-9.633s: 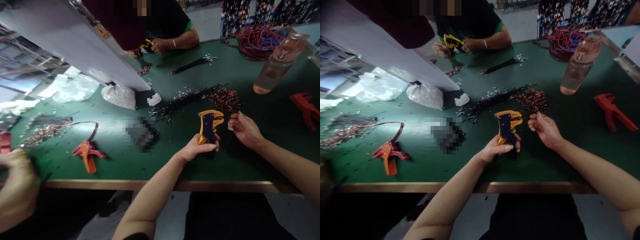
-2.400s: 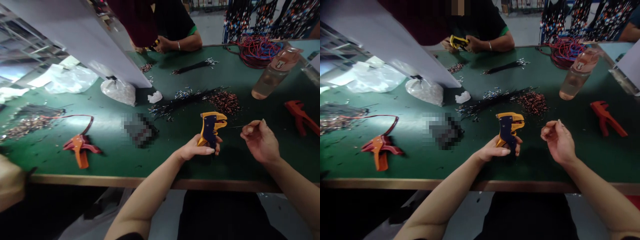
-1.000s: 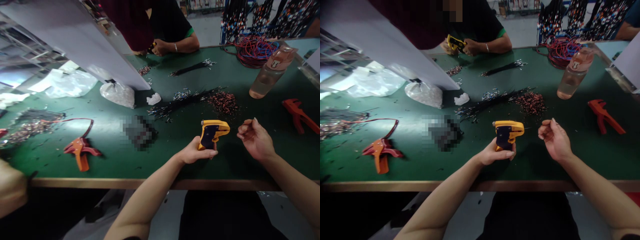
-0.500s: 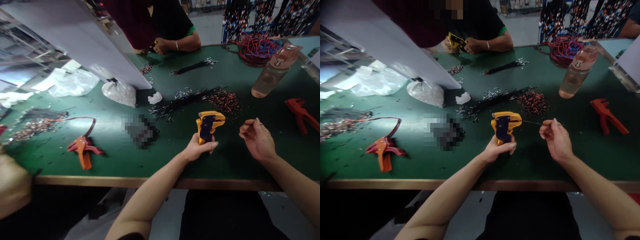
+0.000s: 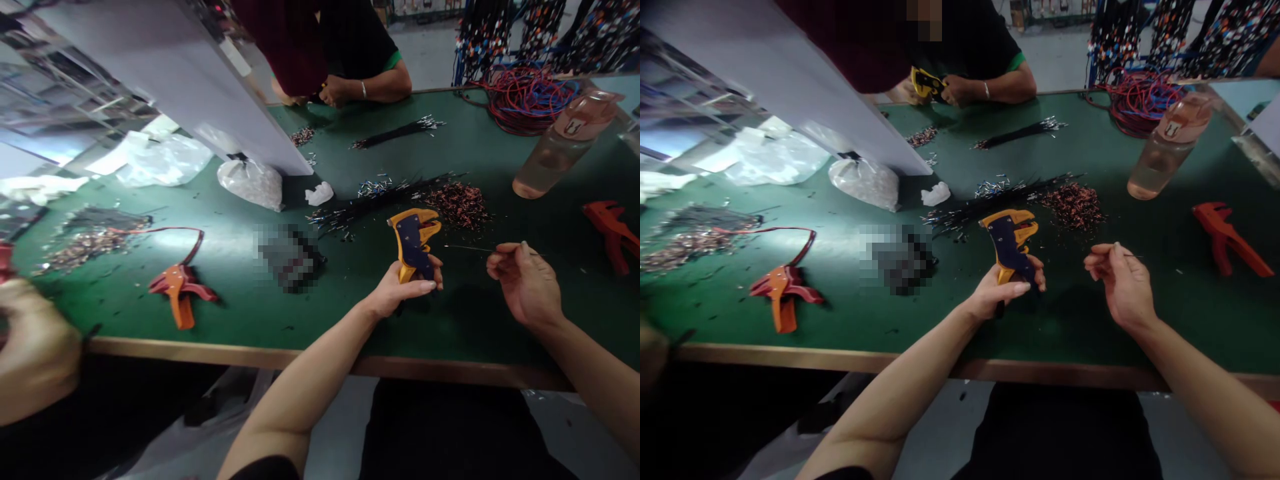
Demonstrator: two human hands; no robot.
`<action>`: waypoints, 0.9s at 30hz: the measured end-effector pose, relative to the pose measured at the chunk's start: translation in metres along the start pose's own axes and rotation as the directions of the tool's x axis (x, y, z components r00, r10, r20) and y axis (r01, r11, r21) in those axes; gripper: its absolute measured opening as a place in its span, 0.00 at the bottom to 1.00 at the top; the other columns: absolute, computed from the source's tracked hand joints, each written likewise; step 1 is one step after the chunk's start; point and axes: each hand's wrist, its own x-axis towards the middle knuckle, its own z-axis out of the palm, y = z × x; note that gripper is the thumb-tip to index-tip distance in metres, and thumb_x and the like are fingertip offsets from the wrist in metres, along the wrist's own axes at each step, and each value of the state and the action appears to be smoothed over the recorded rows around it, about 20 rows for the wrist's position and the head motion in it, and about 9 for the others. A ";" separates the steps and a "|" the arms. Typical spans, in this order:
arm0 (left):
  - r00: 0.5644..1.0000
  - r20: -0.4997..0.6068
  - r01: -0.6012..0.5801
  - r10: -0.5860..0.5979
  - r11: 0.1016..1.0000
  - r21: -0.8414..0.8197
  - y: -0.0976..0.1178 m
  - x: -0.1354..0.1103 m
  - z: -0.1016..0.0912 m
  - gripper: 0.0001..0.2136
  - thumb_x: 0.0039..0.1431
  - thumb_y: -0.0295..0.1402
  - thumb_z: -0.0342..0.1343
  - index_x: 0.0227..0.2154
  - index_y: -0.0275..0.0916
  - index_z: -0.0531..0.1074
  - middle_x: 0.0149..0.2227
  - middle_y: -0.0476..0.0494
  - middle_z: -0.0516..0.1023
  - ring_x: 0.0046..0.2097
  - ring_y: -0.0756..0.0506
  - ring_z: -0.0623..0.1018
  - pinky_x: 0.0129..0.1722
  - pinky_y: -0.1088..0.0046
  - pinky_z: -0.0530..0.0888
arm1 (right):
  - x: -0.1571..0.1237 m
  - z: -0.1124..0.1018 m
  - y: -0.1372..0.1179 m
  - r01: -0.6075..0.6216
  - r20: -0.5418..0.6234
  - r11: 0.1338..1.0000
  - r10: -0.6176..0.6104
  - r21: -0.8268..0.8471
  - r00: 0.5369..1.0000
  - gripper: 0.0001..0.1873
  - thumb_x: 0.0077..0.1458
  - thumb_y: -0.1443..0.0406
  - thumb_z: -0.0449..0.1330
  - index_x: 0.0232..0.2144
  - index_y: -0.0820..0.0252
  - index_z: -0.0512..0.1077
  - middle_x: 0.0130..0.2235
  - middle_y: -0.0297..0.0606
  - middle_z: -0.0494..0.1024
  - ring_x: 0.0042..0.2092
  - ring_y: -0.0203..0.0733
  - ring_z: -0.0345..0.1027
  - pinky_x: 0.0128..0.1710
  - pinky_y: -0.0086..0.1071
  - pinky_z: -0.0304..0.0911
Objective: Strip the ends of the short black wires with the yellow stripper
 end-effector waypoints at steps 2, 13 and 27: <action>0.999 0.028 0.022 -0.023 1.000 0.002 -0.001 -0.001 0.001 0.23 0.44 0.40 0.73 0.42 0.37 0.76 0.34 0.46 0.78 0.36 0.46 0.78 0.43 0.66 0.73 | -0.004 0.001 -0.001 0.036 0.018 0.997 -0.035 -0.062 0.999 0.18 0.59 0.48 0.62 0.31 0.56 0.79 0.27 0.37 0.82 0.27 0.39 0.75 0.23 0.31 0.65; 0.999 0.032 0.004 -0.007 0.994 0.107 -0.003 -0.004 0.004 0.24 0.47 0.40 0.72 0.45 0.38 0.75 0.37 0.45 0.78 0.39 0.47 0.77 0.44 0.67 0.73 | -0.022 0.000 -0.023 0.754 0.564 0.549 -0.515 -0.361 0.646 0.15 0.65 0.70 0.55 0.48 0.55 0.77 0.37 0.39 0.85 0.37 0.43 0.78 0.35 0.37 0.71; 0.994 -0.105 -0.001 0.019 0.986 0.164 -0.001 -0.003 0.007 0.21 0.46 0.42 0.72 0.41 0.38 0.75 0.35 0.46 0.78 0.38 0.47 0.76 0.43 0.67 0.74 | -0.021 0.003 -0.030 0.884 0.732 0.278 -0.496 -0.376 0.467 0.14 0.63 0.70 0.56 0.48 0.55 0.76 0.37 0.37 0.86 0.35 0.41 0.79 0.33 0.36 0.68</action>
